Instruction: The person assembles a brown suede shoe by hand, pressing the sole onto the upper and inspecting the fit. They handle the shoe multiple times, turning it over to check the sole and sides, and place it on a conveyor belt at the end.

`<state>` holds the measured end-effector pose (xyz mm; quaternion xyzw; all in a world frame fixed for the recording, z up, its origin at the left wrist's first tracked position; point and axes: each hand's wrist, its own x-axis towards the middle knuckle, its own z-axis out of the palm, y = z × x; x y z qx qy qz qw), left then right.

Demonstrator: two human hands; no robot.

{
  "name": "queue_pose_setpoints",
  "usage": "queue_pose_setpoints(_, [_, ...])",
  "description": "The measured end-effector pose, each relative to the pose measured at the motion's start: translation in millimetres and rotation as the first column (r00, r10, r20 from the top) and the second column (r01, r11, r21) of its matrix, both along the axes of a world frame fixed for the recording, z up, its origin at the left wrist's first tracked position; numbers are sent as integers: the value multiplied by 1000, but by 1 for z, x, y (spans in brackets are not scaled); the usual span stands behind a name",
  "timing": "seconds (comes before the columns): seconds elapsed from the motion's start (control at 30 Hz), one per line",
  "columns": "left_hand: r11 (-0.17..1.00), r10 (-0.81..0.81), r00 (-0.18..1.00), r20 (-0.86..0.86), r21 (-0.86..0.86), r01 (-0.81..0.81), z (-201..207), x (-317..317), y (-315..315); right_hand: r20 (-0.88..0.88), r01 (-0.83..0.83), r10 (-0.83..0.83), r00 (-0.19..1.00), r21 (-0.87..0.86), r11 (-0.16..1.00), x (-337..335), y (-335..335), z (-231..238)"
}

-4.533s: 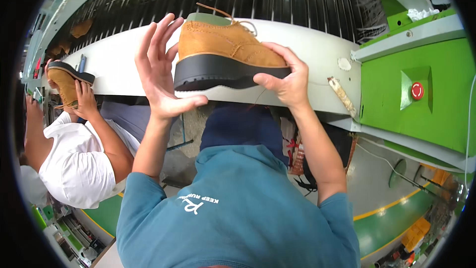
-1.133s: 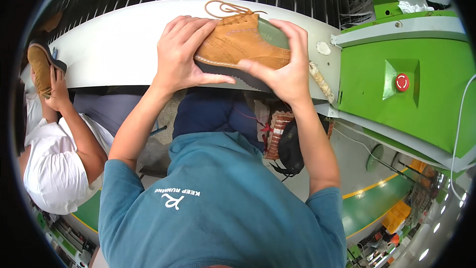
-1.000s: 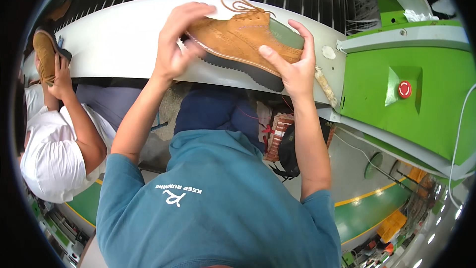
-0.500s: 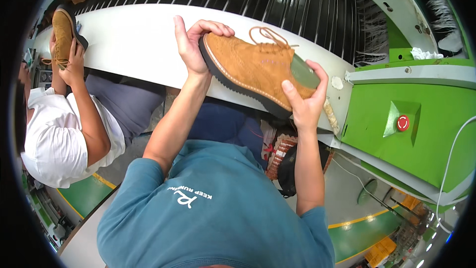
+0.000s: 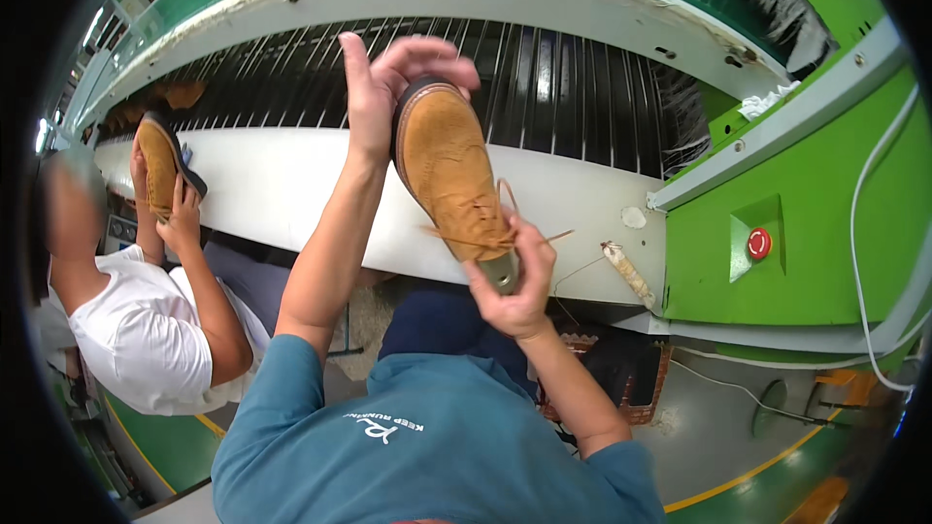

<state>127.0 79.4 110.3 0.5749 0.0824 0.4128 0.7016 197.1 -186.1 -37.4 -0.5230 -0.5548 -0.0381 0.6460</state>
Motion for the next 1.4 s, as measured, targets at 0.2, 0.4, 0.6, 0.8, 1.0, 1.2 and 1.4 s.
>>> queue_pose_setpoints(0.2, [992,-127,986,-110,-10,127,-17,8,10,59,103,-98,993,-81,991,-27,8,11])
queue_pose_setpoints(0.4, [979,-201,975,-95,24,204,-12,6,1,128,142,-138,982,-20,990,-42,9,-4])
queue_pose_setpoints(0.6, [973,-231,972,-31,4,231,-12,6,-5,155,162,-158,975,-18,987,-46,7,-7])
queue_pose_setpoints(0.8, [957,-289,957,-15,27,290,-12,3,-8,-13,54,-54,998,-27,998,-44,6,-13])
queue_pose_setpoints(1.0, [950,-309,951,19,48,308,-6,-5,-21,-485,-56,12,875,-76,995,-42,-4,-9])
queue_pose_setpoints(1.2, [965,-261,964,52,52,258,4,-14,-14,-599,-38,91,796,101,994,-25,14,58])
queue_pose_setpoints(1.4, [958,190,889,-418,277,-75,-120,0,70,-393,-122,333,857,474,872,32,109,175])
